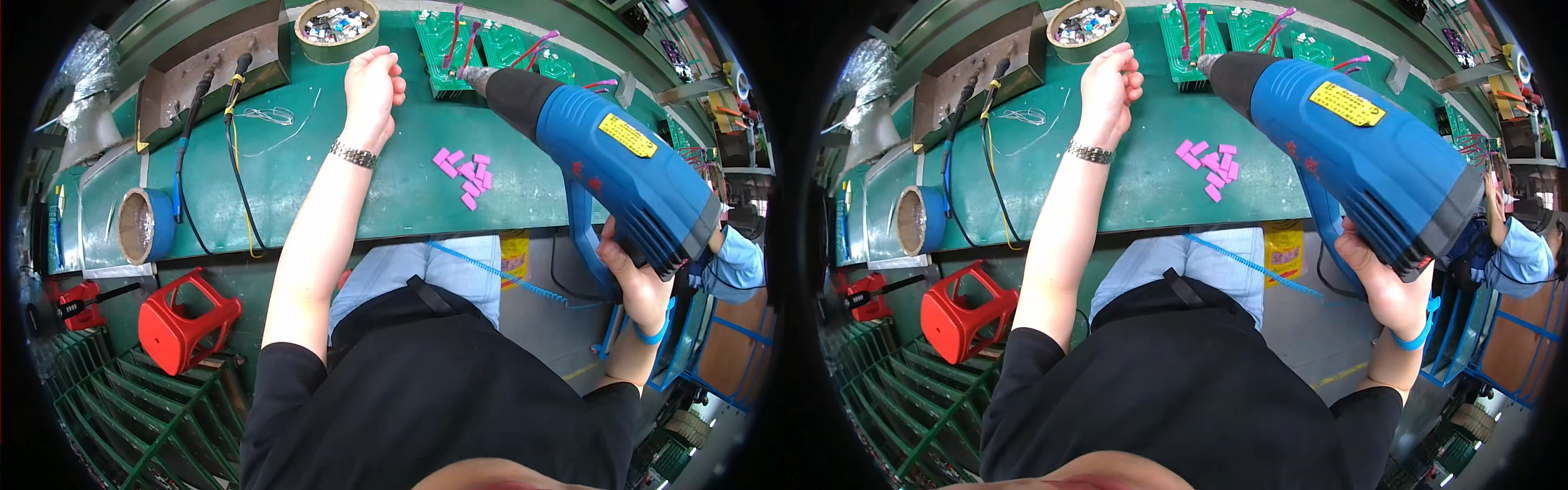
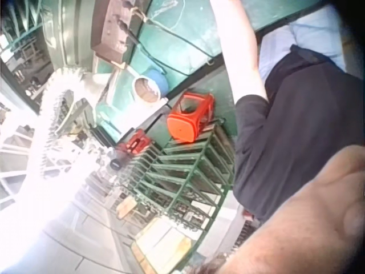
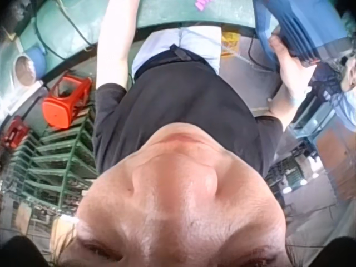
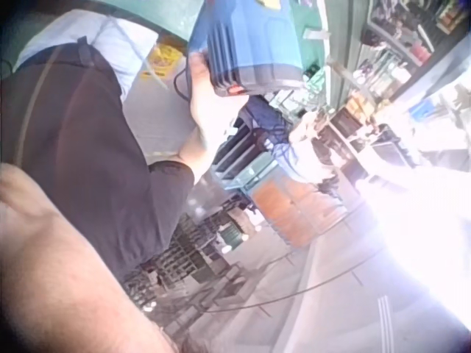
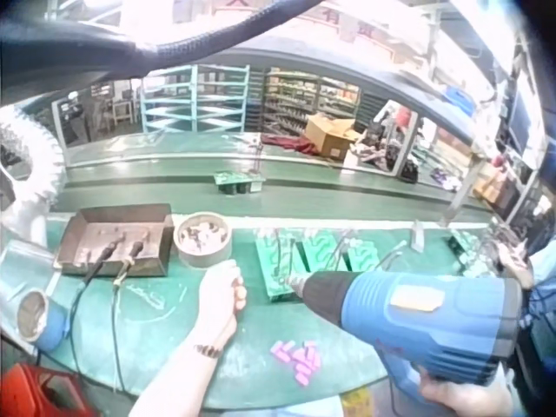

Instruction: The person heats shrink tubing on printed circuit boards using a heat gun.

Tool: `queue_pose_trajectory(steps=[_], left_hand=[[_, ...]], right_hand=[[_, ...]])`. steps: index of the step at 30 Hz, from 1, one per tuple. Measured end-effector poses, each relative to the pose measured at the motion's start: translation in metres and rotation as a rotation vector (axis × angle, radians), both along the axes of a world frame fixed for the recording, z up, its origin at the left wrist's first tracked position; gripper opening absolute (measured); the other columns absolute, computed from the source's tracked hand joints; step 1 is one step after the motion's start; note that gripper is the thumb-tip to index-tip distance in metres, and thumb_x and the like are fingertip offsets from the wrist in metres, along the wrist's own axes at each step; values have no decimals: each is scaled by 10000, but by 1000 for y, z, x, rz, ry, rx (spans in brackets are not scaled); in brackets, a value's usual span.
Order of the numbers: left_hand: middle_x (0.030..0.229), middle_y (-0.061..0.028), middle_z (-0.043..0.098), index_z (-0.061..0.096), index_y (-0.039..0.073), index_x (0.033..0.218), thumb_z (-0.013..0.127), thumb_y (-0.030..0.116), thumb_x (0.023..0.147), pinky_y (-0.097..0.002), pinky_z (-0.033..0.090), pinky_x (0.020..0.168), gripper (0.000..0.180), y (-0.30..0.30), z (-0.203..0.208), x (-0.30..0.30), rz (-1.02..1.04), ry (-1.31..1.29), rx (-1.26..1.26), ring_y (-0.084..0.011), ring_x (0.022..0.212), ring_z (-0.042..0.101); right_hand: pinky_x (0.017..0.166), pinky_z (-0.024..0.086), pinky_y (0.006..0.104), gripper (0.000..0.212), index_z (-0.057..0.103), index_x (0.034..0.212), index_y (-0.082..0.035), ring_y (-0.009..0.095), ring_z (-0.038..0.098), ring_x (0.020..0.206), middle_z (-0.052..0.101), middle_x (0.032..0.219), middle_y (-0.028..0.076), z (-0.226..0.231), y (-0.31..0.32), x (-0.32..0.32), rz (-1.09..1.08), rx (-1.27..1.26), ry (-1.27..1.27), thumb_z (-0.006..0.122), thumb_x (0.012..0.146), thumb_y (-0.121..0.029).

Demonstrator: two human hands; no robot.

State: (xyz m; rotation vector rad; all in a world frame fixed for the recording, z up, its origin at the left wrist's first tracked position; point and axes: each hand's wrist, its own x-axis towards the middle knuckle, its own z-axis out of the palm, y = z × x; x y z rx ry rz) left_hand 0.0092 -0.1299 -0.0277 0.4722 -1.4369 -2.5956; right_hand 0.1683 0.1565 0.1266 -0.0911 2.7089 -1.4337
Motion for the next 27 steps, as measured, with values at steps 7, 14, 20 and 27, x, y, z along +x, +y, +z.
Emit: queue_pose_trajectory(steps=[7, 14, 20, 27], left_hand=[[724, -37, 492, 444, -19, 1116, 522, 85, 861, -201, 319, 379, 286, 0, 4, 2, 157, 101, -8, -81, 488, 437], [724, -31, 475, 429, 3, 1048, 505, 63, 873, -192, 300, 383, 201, -4, 8, -2, 455, 423, -86, -68, 482, 408], [721, -29, 473, 433, 14, 1040, 502, 63, 874, -192, 295, 400, 186, -13, 11, -1, 501, 437, -52, -62, 499, 407], [720, -34, 478, 420, 8, 1035, 500, 65, 871, -191, 306, 399, 191, -13, 12, 0, 484, 435, -11, -62, 502, 419]], right_hand=[[737, 474, 277, 246, 627, 973, -8, 128, 581, 803, 629, 876, 32, 4, -5, 1, -28, 14, 26, 713, 744, -23], [704, 444, 273, 229, 583, 964, 6, 134, 539, 777, 578, 842, 40, 4, -18, 5, 5, 59, 106, 688, 770, -56], [718, 444, 281, 214, 591, 957, 7, 139, 543, 785, 582, 847, 38, 8, -20, 5, 8, 81, 110, 685, 772, -48], [726, 482, 285, 246, 656, 953, -5, 148, 606, 788, 654, 857, 54, 9, -14, 4, -36, 93, 123, 739, 724, -37]])
